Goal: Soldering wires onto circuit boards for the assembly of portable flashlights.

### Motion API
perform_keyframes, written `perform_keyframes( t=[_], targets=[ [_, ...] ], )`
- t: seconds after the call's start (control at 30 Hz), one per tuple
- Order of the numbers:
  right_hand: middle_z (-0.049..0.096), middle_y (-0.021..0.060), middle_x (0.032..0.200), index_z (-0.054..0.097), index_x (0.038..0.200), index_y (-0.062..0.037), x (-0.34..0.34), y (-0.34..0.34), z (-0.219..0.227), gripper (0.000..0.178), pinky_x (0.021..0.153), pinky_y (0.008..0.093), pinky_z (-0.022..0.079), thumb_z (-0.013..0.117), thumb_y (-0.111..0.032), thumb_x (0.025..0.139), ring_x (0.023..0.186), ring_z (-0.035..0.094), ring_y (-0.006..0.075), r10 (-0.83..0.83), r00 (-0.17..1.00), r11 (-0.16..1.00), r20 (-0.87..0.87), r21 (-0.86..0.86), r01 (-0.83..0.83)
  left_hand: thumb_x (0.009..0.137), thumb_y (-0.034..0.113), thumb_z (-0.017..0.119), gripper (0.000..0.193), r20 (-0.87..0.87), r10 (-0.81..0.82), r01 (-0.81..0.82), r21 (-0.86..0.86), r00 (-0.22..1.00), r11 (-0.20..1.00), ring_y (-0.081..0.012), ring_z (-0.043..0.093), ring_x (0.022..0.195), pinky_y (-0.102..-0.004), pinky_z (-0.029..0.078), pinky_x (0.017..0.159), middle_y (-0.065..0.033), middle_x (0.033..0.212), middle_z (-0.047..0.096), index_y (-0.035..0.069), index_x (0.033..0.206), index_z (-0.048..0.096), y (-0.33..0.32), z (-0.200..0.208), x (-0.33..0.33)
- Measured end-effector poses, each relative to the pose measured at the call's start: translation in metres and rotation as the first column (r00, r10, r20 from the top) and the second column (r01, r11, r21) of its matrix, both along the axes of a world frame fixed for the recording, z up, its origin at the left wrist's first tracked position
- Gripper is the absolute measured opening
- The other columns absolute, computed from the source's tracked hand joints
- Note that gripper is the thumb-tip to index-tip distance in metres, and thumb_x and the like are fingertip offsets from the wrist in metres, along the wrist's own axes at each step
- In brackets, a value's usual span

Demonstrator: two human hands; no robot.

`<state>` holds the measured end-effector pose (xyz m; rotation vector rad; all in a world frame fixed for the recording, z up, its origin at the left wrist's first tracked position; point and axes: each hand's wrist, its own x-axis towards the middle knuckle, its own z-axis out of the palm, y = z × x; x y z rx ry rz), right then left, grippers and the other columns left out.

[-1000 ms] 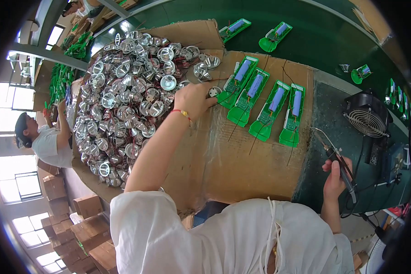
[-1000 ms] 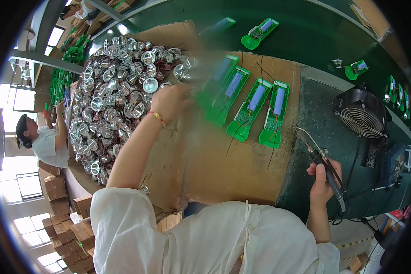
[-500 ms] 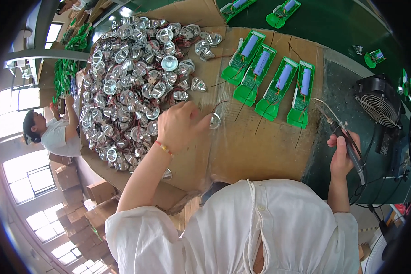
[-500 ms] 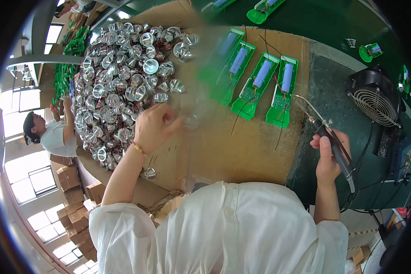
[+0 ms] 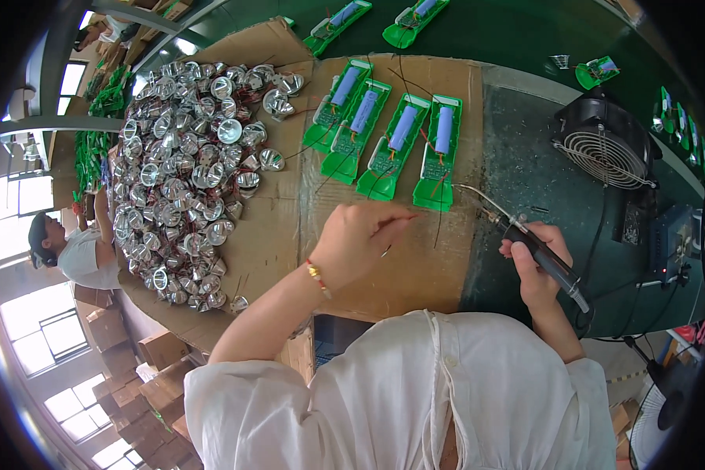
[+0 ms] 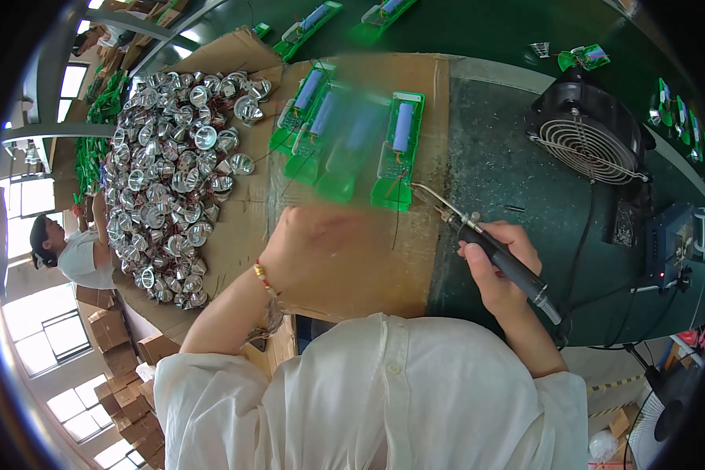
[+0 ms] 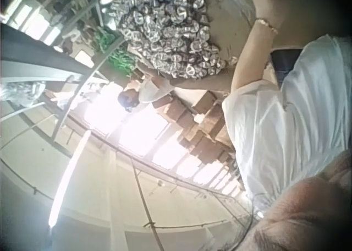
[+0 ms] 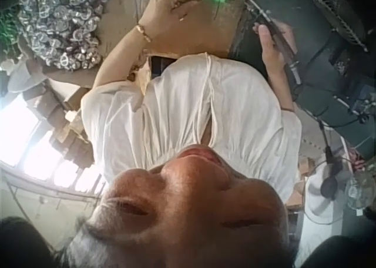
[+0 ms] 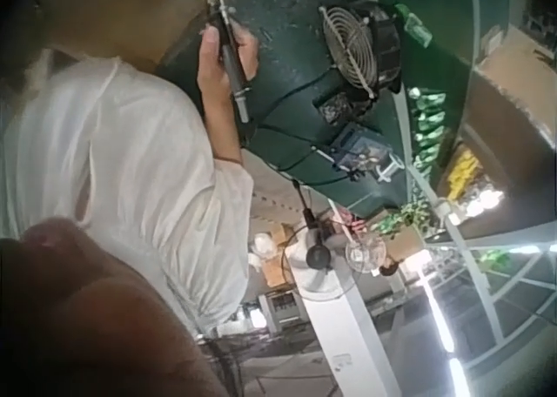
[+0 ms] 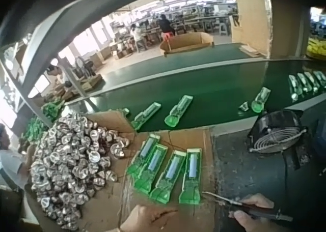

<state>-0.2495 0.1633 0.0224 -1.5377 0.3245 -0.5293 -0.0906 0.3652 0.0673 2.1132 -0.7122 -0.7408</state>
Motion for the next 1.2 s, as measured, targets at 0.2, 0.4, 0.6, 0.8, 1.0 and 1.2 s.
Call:
perform_keyframes(
  t=[0.2, 0.4, 0.6, 0.8, 1.0, 1.2],
  targets=[
    [0.059, 0.0121, 0.073, 0.049, 0.09, 0.0057, 0.008, -0.01, -0.003, 0.02, 0.059, 0.0252, 0.051, 0.059, -0.008, 0.079, 0.063, 0.059, 0.0139, 0.041, 0.999, 0.991, -0.012, -0.128, -0.042, 0.077, 0.018, 0.061, 0.014, 0.269, 0.257, -0.258, -0.035, 0.928, 0.966, -0.0225, 0.055, 0.055, -0.032, 0.042, 0.049, -0.007, 0.064, 0.058, 0.005, 0.074, 0.062, -0.038, -0.038, -0.006],
    [0.058, 0.0124, 0.076, 0.05, 0.087, 0.0057, 0.018, -0.005, -0.012, 0.018, 0.057, 0.0259, 0.052, 0.059, -0.007, 0.079, 0.064, 0.06, 0.0149, 0.015, 0.997, 0.996, -0.074, -0.088, -0.022, 0.076, 0.019, 0.061, 0.014, 0.422, 0.165, -0.168, -0.03, 0.892, 0.985, -0.0246, 0.052, 0.068, -0.0357, 0.043, 0.058, -0.0061, 0.068, 0.053, 0.007, 0.07, 0.063, -0.048, -0.048, -0.006],
    [0.057, 0.0116, 0.077, 0.05, 0.088, 0.0054, 0.022, -0.003, -0.014, 0.018, 0.057, 0.026, 0.052, 0.059, -0.008, 0.079, 0.065, 0.06, 0.0152, 0.01, 0.997, 0.999, -0.081, -0.039, -0.013, 0.074, 0.018, 0.062, 0.013, 0.441, 0.082, -0.124, 0.068, 0.894, 0.99, -0.0242, 0.052, 0.072, -0.0354, 0.043, 0.062, -0.0046, 0.072, 0.054, 0.008, 0.066, 0.064, -0.051, -0.043, -0.001],
    [0.056, 0.0118, 0.077, 0.05, 0.087, 0.0048, 0.022, -0.002, -0.013, 0.019, 0.057, 0.0256, 0.052, 0.059, -0.01, 0.08, 0.065, 0.06, 0.0149, 0.018, 0.996, 0.999, -0.091, -0.041, -0.022, 0.073, 0.019, 0.061, 0.015, 0.444, 0.032, -0.086, 0.103, 0.895, 0.991, -0.0245, 0.052, 0.071, -0.0357, 0.042, 0.062, -0.0046, 0.069, 0.054, 0.008, 0.063, 0.064, -0.053, -0.044, 0.004],
    [0.058, 0.0119, 0.074, 0.05, 0.086, 0.0047, 0.022, -0.001, -0.018, 0.019, 0.056, 0.0256, 0.051, 0.059, -0.011, 0.08, 0.06, 0.059, 0.0143, 0.012, 0.995, 0.998, -0.097, -0.063, -0.018, 0.072, 0.019, 0.061, 0.016, 0.418, 0.003, -0.058, 0.119, 0.908, 0.991, -0.0251, 0.052, 0.071, -0.0365, 0.042, 0.063, -0.0049, 0.067, 0.054, 0.007, 0.062, 0.063, -0.056, -0.039, 0.006],
    [0.059, 0.0123, 0.071, 0.05, 0.089, 0.0042, 0.023, 0.005, -0.012, 0.019, 0.056, 0.0256, 0.051, 0.059, -0.01, 0.08, 0.059, 0.059, 0.0154, -0.06, 0.99, 0.985, -0.131, 0.152, 0.079, 0.072, 0.019, 0.061, 0.017, 0.389, 0.005, -0.056, 0.121, 0.921, 0.991, -0.0256, 0.051, 0.071, -0.0369, 0.042, 0.063, -0.0052, 0.067, 0.054, 0.007, 0.061, 0.063, -0.057, -0.04, 0.007]
  ],
)
